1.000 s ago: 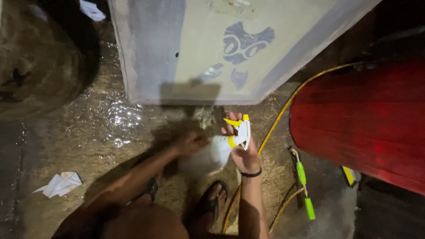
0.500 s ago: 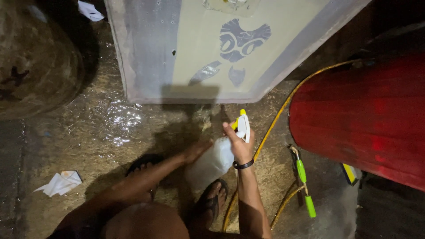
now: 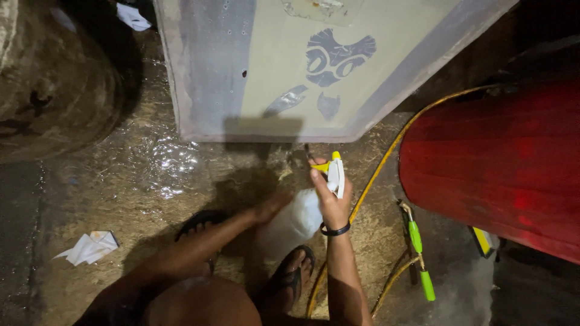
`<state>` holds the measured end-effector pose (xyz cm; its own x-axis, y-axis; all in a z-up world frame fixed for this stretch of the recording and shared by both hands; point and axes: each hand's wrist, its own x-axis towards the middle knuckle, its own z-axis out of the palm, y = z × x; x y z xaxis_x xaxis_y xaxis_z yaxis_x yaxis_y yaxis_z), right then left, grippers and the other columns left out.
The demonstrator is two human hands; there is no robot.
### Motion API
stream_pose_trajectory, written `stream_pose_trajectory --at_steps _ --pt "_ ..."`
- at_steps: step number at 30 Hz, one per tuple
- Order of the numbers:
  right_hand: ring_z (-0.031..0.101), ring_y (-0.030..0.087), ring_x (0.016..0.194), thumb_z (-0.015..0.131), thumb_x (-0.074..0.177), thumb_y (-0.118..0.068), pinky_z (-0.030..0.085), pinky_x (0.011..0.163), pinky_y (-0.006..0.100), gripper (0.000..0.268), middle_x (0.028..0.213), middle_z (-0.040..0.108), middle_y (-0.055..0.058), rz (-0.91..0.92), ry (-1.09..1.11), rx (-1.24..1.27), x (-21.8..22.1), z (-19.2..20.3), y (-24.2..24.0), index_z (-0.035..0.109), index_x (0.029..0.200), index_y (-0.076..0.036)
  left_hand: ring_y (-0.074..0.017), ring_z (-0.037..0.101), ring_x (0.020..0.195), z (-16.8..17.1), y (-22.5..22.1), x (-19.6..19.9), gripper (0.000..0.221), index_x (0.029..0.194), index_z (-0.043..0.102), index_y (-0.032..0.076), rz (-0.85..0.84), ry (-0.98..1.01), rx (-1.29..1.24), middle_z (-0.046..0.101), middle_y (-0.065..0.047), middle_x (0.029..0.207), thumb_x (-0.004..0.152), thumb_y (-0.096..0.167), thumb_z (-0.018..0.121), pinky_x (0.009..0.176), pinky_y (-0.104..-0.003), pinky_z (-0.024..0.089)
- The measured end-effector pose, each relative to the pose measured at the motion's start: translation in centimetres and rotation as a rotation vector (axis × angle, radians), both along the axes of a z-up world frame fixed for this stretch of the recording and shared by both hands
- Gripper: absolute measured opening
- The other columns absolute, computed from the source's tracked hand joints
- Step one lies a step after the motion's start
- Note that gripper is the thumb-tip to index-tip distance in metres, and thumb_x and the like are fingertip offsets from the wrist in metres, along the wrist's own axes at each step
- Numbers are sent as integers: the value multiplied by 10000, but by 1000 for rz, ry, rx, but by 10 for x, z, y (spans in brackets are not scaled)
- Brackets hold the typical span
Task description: Washing out a screen printing design from a mesh screen using a high-pressure water sprayer and a spray bottle.
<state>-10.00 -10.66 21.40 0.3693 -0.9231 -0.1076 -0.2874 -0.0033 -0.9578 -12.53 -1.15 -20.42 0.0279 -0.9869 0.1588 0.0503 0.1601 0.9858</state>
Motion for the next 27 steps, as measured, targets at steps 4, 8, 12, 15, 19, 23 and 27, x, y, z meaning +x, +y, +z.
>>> stream_pose_trajectory --at_steps 4,8,12,15,19,23,27 --pt "594 89 678 877 839 -195 475 690 205 176 718 692 23 -111 67 -30 -34 -64 -7 764 844 -60 -302 350 1472 73 -1 33 725 1530 511 215 -10 65 237 432 -103 1584 1005 671 303 1216 -453 223" --pt "654 190 782 841 833 -82 517 755 310 141 813 721 138 -32 26 -143 -27 -62 5 749 899 2 -278 612 1241 172 -11 77 485 1300 664 171 172 119 441 670 -78 1278 983 531 592 1057 -422 481" --pt "727 179 800 705 939 -25 570 735 300 59 839 754 168 -95 -66 -339 -61 -123 20 717 968 26 -106 714 1060 264 -30 126 517 1101 668 312 545 -184 106 733 115 1101 657 288 930 934 -281 549" --pt "637 354 1192 715 937 -79 528 984 476 313 1235 665 257 -6 -107 -440 -31 -70 25 626 1201 65 -146 689 1014 313 -34 126 268 1120 711 215 453 311 138 729 20 1077 898 345 787 928 -352 534" --pt "672 369 1150 740 785 -78 505 1014 461 387 1218 694 208 33 -9 -515 -47 -103 22 669 1142 53 -134 712 965 349 -36 110 308 992 713 150 427 385 23 747 -3 993 773 165 930 941 -310 525" --pt "706 378 904 698 874 -55 545 837 423 221 977 702 213 -69 66 -570 -17 -59 33 685 1083 18 -205 702 917 334 -43 99 229 887 740 85 450 271 64 756 -49 908 783 197 911 891 -338 529" --pt "707 333 912 766 814 -43 546 854 432 332 978 703 183 -87 42 -542 -28 -77 24 671 1129 4 -324 693 989 331 -50 100 92 933 746 -29 291 410 -51 746 -173 968 942 61 732 965 -446 533"
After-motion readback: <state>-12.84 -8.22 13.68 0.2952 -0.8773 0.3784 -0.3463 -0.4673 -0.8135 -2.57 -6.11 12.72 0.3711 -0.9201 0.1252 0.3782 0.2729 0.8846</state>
